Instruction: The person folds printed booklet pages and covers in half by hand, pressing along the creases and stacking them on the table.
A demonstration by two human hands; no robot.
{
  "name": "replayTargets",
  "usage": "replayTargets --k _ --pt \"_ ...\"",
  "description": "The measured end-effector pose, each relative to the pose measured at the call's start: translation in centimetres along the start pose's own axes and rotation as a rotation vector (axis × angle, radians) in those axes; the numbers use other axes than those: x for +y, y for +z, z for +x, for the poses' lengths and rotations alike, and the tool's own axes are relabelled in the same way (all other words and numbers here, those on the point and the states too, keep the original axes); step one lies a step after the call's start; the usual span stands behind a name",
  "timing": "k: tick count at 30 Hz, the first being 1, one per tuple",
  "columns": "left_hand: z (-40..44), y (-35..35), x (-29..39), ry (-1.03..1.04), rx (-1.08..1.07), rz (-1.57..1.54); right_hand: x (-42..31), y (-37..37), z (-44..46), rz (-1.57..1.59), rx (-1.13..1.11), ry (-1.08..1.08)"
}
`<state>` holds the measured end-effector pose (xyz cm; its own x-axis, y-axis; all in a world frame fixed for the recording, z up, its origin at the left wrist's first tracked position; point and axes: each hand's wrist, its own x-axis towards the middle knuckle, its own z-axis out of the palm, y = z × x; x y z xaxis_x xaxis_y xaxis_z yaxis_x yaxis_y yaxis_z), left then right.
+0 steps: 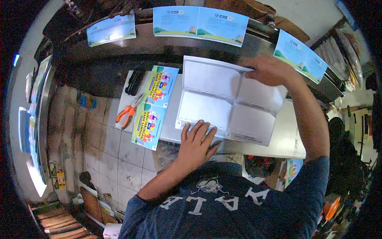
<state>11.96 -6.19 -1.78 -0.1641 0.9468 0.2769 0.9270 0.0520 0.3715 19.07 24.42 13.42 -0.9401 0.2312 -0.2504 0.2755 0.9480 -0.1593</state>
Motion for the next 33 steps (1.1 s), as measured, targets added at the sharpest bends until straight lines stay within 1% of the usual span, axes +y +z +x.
replayTargets --k 2,3,5,6,7,9,14,16,18,19,20,21,22,23,24,25,26,27,29,30,32,33 --pt "-0.2 0.1 0.1 0.011 -0.012 -0.015 2.0 1.0 1.4 -0.025 -0.018 -0.042" --pt "-0.3 0.3 0.1 0.004 -0.004 -0.001 2.4 1.1 1.4 -0.026 -0.021 -0.024" --pt "0.0 0.3 0.1 0.005 0.006 0.013 2.5 1.3 1.9 0.126 -0.083 0.052" --pt "0.0 0.1 0.2 0.004 0.004 0.010 2.0 1.3 1.6 0.119 -0.068 0.111" --pt "0.0 -0.1 0.2 0.001 0.003 0.008 1.9 1.4 1.2 0.122 -0.066 0.116" --pt "0.0 -0.4 0.2 0.007 -0.004 -0.002 1.7 1.5 0.6 0.076 0.042 0.058" --pt "1.2 -3.6 0.6 0.031 -0.065 -0.015 1.1 1.0 -0.5 0.092 0.074 0.049" --pt "2.6 -6.3 0.8 0.147 -0.001 -0.074 0.6 0.5 -1.1 0.086 0.077 0.033" --pt "4.2 -11.7 2.1 0.239 0.058 -0.295 0.1 0.4 -1.6 0.091 0.153 -0.021" --pt "4.9 -15.3 3.5 0.425 0.207 -0.297 -0.3 0.1 -1.8 0.046 0.133 -0.039" --pt "4.9 -18.0 4.5 0.501 0.338 -0.247 -0.9 -0.4 -1.8 -0.005 0.124 -0.071" --pt "5.0 -20.6 5.5 0.567 0.477 -0.188 -1.7 -0.6 -2.1 0.023 0.134 -0.031" --pt "4.1 -21.3 5.8 0.552 0.539 -0.138 -2.5 -0.7 -2.2 0.051 0.145 0.028" --pt "3.2 -22.0 6.1 0.533 0.600 -0.088 -3.2 -0.9 -2.1 0.045 0.155 0.004" --pt "1.7 -22.4 6.2 0.461 0.483 -0.215 -3.7 -1.0 -2.2 0.045 0.127 0.034" --pt "1.2 -22.5 6.0 0.429 0.426 -0.289 -4.0 -1.2 -2.5 0.044 0.090 0.074" --pt "0.7 -22.5 5.8 0.393 0.372 -0.362 -4.9 -2.0 -3.2 0.071 0.114 0.068" --pt "0.8 -22.5 4.7 0.337 0.485 -0.425 -5.4 -2.5 -3.3 0.066 0.125 0.045" --pt "1.9 -21.0 1.3 0.400 0.618 -0.389 -5.9 -3.2 -4.2 -0.026 0.094 0.159" --pt "2.0 -18.8 -0.9 0.501 0.614 -0.316 -2.9 -1.7 -4.9 0.072 0.203 0.048" --pt "-0.1 -13.4 -3.1 0.261 0.604 -0.269 0.3 -3.8 -7.4 0.051 0.242 0.195" --pt "-1.8 -10.6 -4.2 0.178 0.585 -0.249 4.1 -4.7 -9.7 0.069 0.332 0.304"
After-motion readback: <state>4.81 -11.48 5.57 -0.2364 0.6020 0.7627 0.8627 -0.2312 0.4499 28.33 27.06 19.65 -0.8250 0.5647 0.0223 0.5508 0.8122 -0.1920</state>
